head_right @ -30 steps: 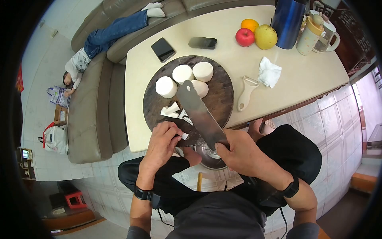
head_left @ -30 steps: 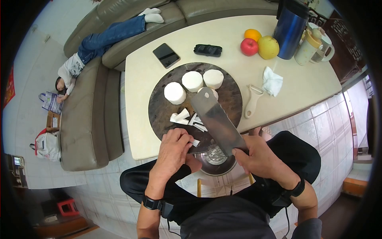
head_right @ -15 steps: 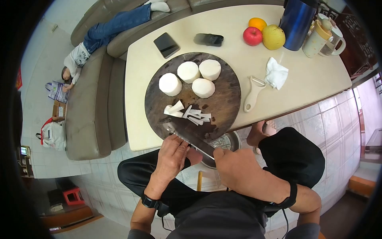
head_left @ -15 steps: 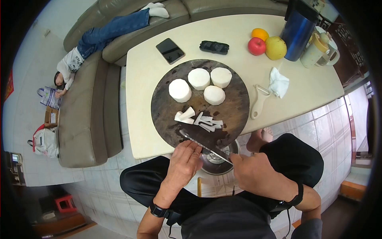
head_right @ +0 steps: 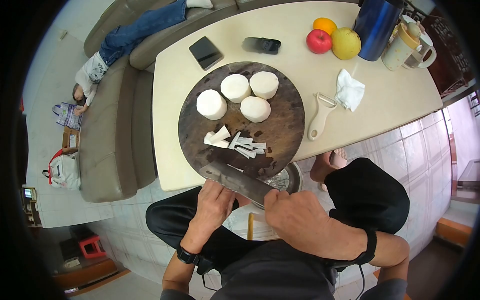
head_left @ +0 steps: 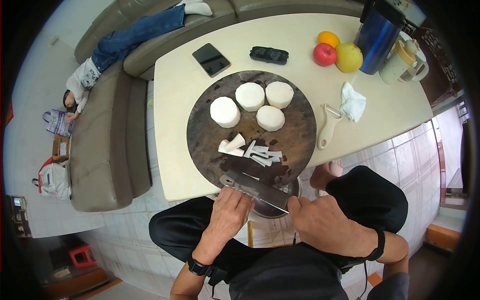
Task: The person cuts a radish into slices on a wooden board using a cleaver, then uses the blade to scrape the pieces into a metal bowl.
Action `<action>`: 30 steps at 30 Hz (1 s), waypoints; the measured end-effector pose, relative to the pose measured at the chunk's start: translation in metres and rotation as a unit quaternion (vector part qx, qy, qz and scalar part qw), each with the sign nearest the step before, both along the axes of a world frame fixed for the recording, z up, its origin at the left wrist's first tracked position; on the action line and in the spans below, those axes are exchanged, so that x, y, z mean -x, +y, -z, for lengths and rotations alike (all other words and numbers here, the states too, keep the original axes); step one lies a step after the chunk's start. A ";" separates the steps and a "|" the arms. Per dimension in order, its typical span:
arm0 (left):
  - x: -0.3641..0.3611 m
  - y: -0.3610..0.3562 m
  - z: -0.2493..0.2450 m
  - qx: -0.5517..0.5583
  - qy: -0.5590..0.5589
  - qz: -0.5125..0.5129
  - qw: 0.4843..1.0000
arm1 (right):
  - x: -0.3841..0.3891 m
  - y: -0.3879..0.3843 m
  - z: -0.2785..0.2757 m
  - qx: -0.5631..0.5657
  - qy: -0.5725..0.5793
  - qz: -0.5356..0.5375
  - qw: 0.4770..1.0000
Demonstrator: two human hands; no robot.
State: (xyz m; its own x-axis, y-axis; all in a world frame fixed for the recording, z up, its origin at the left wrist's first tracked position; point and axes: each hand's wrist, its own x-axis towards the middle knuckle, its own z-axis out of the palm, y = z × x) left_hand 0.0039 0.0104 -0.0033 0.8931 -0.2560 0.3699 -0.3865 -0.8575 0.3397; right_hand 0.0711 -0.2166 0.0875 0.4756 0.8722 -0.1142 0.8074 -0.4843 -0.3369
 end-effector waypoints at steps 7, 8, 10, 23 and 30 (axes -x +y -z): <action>0.004 -0.001 0.000 0.005 0.021 -0.008 1.000 | -0.003 0.023 0.009 -0.030 -0.005 -0.005 1.000; 0.003 -0.001 -0.001 0.005 0.020 -0.007 1.000 | -0.002 0.023 0.012 -0.030 -0.006 -0.005 1.000; 0.002 -0.003 -0.003 -0.001 0.004 -0.009 1.000 | -0.001 0.023 0.016 -0.028 -0.001 0.024 0.999; 0.002 -0.004 -0.005 0.014 0.022 -0.012 1.000 | 0.002 0.012 0.006 -0.019 0.023 0.030 0.999; 0.003 -0.003 -0.002 0.014 0.018 -0.008 1.000 | 0.002 0.033 0.017 -0.034 0.003 0.030 0.999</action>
